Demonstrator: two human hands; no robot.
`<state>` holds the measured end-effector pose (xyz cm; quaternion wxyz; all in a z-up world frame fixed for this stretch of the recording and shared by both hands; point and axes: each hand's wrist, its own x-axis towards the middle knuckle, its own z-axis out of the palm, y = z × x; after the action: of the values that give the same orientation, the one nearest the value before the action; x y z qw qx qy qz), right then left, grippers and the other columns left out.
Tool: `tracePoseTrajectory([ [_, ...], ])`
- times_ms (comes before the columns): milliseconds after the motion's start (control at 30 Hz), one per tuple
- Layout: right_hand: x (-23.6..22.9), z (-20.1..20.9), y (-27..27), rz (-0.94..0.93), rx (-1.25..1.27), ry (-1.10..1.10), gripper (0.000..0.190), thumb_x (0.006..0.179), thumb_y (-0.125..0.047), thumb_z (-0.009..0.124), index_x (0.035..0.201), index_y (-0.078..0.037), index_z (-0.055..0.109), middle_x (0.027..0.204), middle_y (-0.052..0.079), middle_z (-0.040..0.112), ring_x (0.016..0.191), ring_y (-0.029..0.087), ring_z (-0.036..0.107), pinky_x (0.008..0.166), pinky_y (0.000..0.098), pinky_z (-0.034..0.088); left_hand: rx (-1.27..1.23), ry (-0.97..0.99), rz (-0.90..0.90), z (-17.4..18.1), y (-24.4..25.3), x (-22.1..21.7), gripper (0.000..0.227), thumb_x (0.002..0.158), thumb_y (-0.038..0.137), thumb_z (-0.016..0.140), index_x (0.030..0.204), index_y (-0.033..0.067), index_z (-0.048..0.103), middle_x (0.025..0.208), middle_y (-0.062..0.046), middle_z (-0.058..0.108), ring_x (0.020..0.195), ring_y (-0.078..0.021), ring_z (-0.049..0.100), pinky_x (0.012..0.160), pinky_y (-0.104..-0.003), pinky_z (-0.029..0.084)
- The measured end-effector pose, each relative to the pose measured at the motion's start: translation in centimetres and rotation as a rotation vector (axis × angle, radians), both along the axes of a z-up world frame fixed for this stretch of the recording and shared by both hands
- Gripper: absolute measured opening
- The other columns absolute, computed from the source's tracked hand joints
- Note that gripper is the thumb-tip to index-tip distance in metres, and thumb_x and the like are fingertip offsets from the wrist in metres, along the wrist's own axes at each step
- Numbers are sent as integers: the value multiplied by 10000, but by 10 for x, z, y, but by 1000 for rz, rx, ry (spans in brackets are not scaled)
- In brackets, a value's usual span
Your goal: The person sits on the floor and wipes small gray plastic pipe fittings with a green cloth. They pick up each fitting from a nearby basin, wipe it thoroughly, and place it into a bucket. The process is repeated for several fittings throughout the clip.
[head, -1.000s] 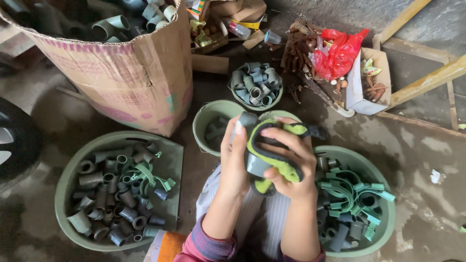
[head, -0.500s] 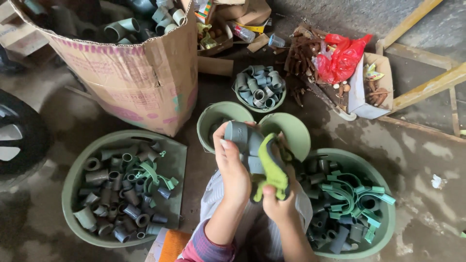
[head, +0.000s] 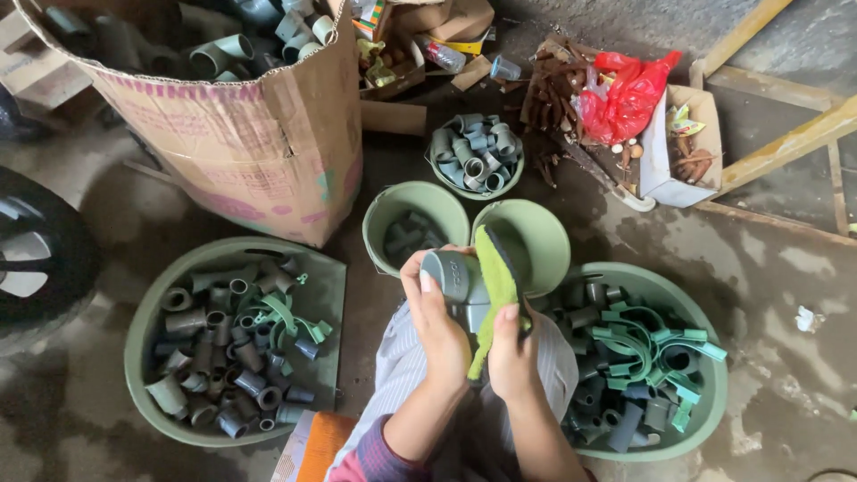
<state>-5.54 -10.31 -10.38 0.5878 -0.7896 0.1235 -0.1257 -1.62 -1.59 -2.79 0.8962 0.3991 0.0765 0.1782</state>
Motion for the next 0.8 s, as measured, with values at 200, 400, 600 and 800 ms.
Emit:
tracePoseTrajectory([
  [200,1,53,24,232,-169,-549,802,1080,-630,315,1482,57,413,1531,235,473,1462,378,473,1234,467,403,160,172,-103,21,10,6,426,1039,432,335,1158,64,514,1064,-152,723,1021,-228,692,942,-349,548],
  [400,8,99,1,481,-389,-570,683,1089,-588,281,1417,-58,560,1496,89,546,1553,432,315,1318,568,283,-228,156,-188,20,-2,-2,314,1022,373,446,1135,84,496,1031,-175,688,969,-301,682,899,-444,572],
  [600,11,110,-5,406,120,-300,560,1025,-296,481,1509,-15,460,1561,209,472,1391,294,460,1168,502,367,-78,-49,-114,16,-12,-16,295,961,199,425,1242,108,426,1105,-149,579,1007,-181,527,892,-360,409],
  [800,-15,-28,-22,101,350,43,539,998,-416,562,1430,-94,580,1244,195,683,1047,273,664,1043,466,481,-225,-183,-76,-7,-2,-3,296,919,129,385,1201,55,438,1074,-191,560,1013,-224,521,952,-360,388],
])
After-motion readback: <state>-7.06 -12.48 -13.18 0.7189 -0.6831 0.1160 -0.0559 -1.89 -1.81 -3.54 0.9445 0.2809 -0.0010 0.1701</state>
